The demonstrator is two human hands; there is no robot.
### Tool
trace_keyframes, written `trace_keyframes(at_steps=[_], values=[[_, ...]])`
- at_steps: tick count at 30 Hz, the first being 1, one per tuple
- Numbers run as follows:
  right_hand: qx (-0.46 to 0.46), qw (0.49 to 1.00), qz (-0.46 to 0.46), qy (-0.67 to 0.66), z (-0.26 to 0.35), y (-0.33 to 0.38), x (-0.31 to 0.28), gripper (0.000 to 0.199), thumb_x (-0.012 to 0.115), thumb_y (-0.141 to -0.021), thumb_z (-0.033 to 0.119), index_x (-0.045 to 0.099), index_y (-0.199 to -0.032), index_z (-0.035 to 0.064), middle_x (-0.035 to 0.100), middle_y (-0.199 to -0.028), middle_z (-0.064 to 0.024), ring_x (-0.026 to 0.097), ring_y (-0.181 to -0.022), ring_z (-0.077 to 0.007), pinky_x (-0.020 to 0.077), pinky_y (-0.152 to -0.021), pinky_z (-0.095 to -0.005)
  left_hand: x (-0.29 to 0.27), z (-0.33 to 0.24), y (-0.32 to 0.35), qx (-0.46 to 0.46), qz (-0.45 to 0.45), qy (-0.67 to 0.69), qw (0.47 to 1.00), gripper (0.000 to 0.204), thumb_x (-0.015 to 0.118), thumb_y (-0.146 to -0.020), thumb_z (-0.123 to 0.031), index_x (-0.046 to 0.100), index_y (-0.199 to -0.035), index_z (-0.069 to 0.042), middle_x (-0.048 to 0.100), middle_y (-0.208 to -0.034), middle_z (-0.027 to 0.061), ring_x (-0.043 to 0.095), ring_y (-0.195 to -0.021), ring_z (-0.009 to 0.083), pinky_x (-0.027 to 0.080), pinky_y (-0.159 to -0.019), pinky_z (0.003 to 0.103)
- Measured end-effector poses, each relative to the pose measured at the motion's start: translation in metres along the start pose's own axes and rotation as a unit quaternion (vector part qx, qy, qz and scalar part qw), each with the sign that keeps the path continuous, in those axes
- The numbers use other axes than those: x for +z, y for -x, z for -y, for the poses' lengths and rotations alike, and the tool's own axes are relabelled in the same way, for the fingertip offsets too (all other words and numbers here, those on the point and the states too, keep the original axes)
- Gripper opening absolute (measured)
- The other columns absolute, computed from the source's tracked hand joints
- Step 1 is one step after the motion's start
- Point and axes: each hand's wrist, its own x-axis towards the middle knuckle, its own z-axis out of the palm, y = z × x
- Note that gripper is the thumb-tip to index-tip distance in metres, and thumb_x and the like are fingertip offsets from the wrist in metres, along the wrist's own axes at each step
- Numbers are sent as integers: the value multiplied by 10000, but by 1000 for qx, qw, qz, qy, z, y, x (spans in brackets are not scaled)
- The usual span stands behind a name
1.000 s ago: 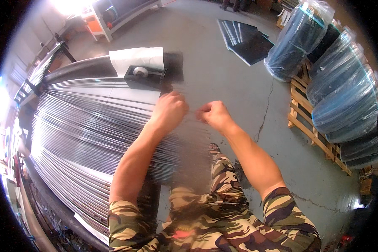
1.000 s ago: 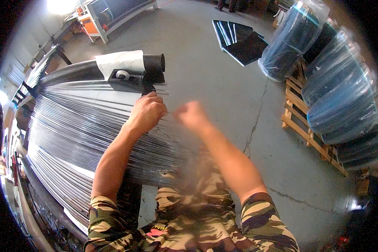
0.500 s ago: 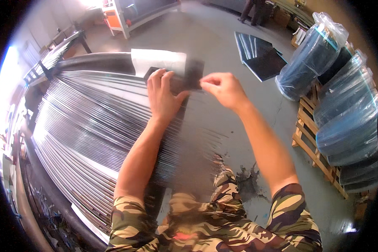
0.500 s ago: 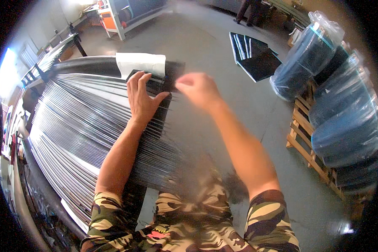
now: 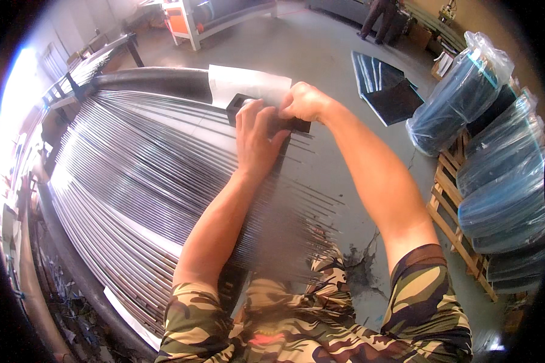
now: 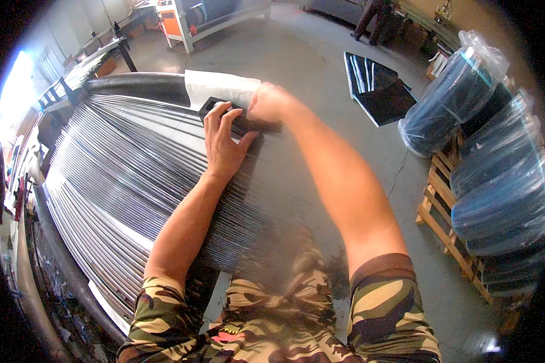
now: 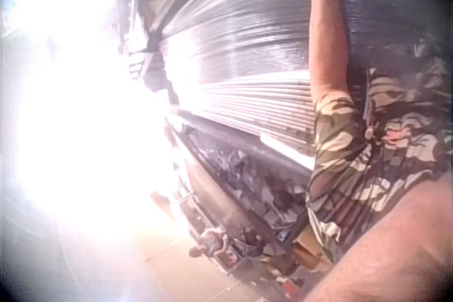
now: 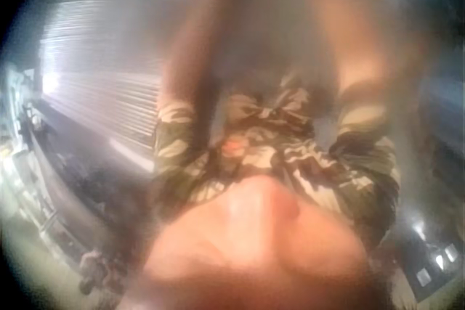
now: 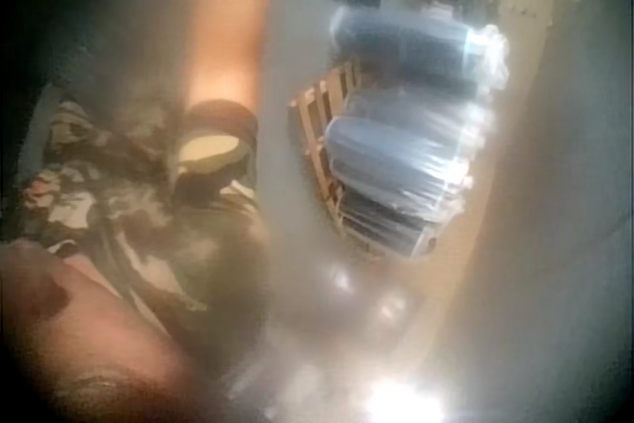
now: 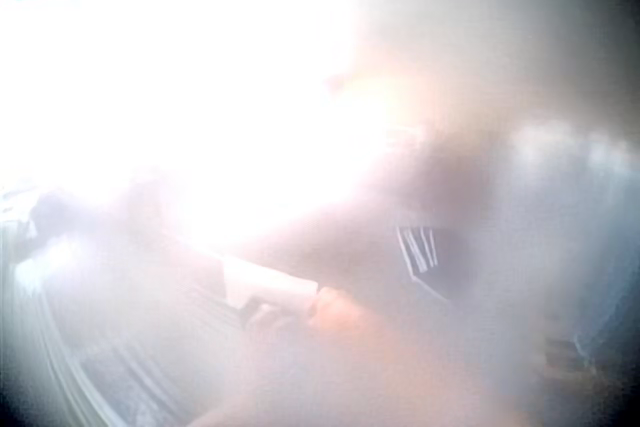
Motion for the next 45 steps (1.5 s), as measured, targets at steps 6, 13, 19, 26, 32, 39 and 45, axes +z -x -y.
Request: trace_keyframes(at_steps=[6,13,19,26,32,39,45], values=[[47,996,41,-71,-14,6,-2,273,750,-816,203,761,-1021,25,701,-962,-109,629,-916,-214,496,-803,-359,-3,-3,0,-11,8,-7,1000,579,864,-652,-68,658,-1184,-163,495,-1357,157,455,-1267,387,414,-1039,489],[75,995,-28,54,-27,14,17,284,750,-839,215,750,-1014,-9,718,-1001,-124,646,-959,-221,501,-858,-361,-2,-3,-4,47,24,-66,996,361,864,-705,-126,765,-1051,-157,534,-1362,123,464,-1280,348,428,-1052,466],[130,946,-83,-284,-103,94,46,243,713,-912,271,742,-1024,57,717,-1040,-66,637,-1000,-200,492,-879,-365,-8,-35,-5,100,100,-21,990,327,824,-751,-88,746,-1068,-84,611,-1269,136,557,-1192,325,486,-996,435],[151,669,-112,-719,-117,220,107,372,630,-971,424,716,-1061,74,688,-1156,-65,564,-1116,-200,413,-980,-370,10,-90,17,-41,576,77,813,198,682,-850,-215,776,-974,-94,736,-958,151,704,-913,349,555,-836,440],[168,638,-132,-740,-122,222,118,416,640,-956,461,717,-1048,62,688,-1141,-73,563,-1111,-223,413,-979,-369,19,-92,22,-43,528,106,841,204,668,-848,-238,785,-958,-112,739,-957,143,701,-912,357,555,-814,448],[172,622,-145,-750,-116,215,118,430,640,-952,478,729,-1005,61,689,-1069,-54,569,-1053,-199,417,-958,-354,16,-97,25,-3,480,106,871,183,702,-823,-248,797,-944,-149,718,-923,98,695,-836,343,551,-758,426],[175,616,-140,-756,-120,214,122,410,653,-948,468,728,-992,68,686,-1042,-41,573,-1036,-180,417,-941,-351,16,-99,27,3,455,107,884,175,729,-803,-251,806,-917,-143,722,-882,79,704,-783,313,553,-709,399]])
